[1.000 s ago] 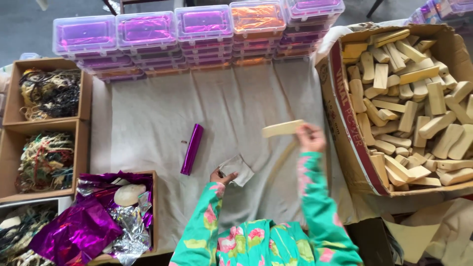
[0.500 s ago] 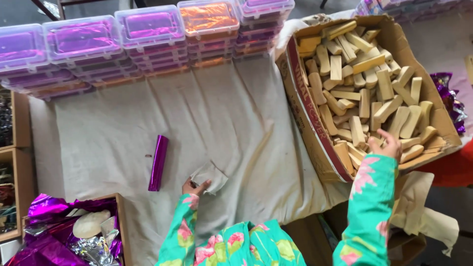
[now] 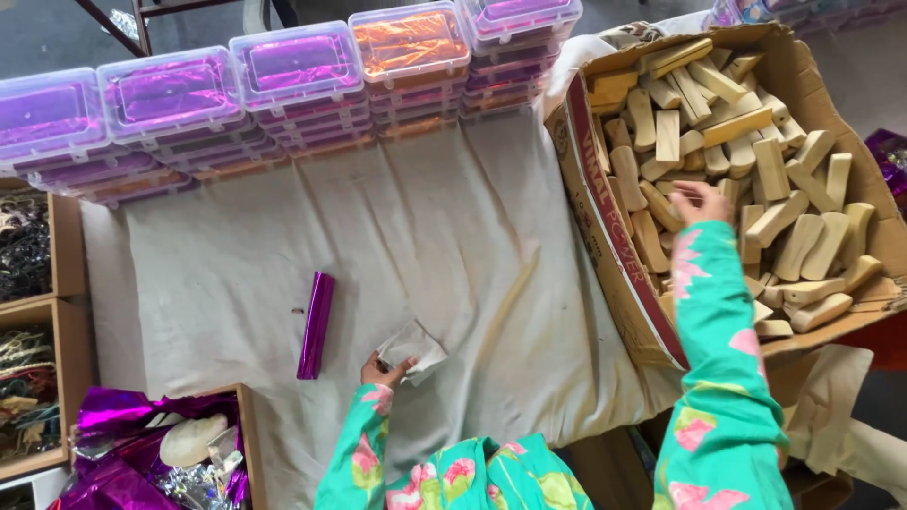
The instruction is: The person wraps a small wooden block in a purple metallic sheet, folds the edges, and places it on the table. They then pick up a white cloth and wipe the surface of two other wooden blocks before setting them down.
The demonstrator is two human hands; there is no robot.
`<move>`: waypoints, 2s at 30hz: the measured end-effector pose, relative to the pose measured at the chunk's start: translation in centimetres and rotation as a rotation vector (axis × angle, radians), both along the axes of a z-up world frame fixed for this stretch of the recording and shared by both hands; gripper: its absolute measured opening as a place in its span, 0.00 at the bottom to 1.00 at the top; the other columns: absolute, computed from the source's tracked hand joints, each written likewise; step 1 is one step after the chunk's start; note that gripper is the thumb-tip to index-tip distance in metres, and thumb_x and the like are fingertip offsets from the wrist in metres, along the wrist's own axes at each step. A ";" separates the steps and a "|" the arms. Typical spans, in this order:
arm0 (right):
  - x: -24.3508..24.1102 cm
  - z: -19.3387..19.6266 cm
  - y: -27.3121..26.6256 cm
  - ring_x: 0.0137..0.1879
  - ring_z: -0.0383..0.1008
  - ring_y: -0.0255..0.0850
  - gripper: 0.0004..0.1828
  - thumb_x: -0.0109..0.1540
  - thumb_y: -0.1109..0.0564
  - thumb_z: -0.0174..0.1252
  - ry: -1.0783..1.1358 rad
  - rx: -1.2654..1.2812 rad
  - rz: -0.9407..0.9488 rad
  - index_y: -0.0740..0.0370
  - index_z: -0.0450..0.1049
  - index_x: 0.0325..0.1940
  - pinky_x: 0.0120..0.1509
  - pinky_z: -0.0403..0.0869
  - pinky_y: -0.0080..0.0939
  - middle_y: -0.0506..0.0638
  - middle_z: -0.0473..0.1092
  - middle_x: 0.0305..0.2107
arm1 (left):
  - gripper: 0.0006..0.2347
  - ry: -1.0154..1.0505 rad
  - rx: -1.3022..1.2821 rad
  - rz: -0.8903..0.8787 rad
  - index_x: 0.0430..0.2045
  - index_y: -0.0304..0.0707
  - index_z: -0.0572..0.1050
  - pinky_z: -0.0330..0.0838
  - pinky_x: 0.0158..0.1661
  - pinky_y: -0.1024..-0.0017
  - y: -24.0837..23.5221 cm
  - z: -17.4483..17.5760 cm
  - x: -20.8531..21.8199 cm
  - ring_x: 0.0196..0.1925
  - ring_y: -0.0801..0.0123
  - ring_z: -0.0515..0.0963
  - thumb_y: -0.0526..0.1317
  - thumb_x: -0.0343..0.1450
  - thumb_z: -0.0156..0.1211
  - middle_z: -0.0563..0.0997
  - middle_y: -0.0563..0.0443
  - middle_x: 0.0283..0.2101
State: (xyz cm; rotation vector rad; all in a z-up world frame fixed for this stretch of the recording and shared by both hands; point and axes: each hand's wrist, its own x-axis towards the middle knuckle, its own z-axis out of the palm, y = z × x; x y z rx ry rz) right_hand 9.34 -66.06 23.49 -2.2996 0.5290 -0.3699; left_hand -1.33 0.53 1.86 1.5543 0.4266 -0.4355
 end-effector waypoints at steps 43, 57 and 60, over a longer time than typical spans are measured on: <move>10.6 -12.4 -11.5 0.52 0.75 0.45 0.41 0.61 0.56 0.62 -0.392 0.813 -0.599 0.67 0.51 0.73 0.53 0.72 0.43 0.62 0.69 0.56 | 0.28 0.031 -0.103 0.046 0.51 0.26 0.75 0.78 0.43 0.67 -0.7 1.4 0.0 0.41 0.62 0.84 0.39 0.57 0.79 0.85 0.42 0.42; 13.1 -15.8 -8.0 0.74 0.59 0.61 0.76 0.49 0.43 0.83 0.161 0.054 -0.679 0.67 0.35 0.82 0.78 0.60 0.53 0.73 0.55 0.70 | 0.28 0.007 -0.166 0.064 0.51 0.28 0.74 0.79 0.47 0.68 -0.6 0.1 0.1 0.44 0.63 0.85 0.38 0.57 0.79 0.86 0.45 0.43; 12.6 -16.6 -11.3 0.72 0.60 0.60 0.76 0.43 0.46 0.87 0.149 0.093 -0.733 0.72 0.39 0.76 0.73 0.63 0.51 0.74 0.54 0.68 | 0.28 0.035 -0.126 0.047 0.51 0.27 0.75 0.79 0.45 0.66 -0.8 1.3 -0.1 0.42 0.61 0.85 0.39 0.57 0.79 0.86 0.42 0.42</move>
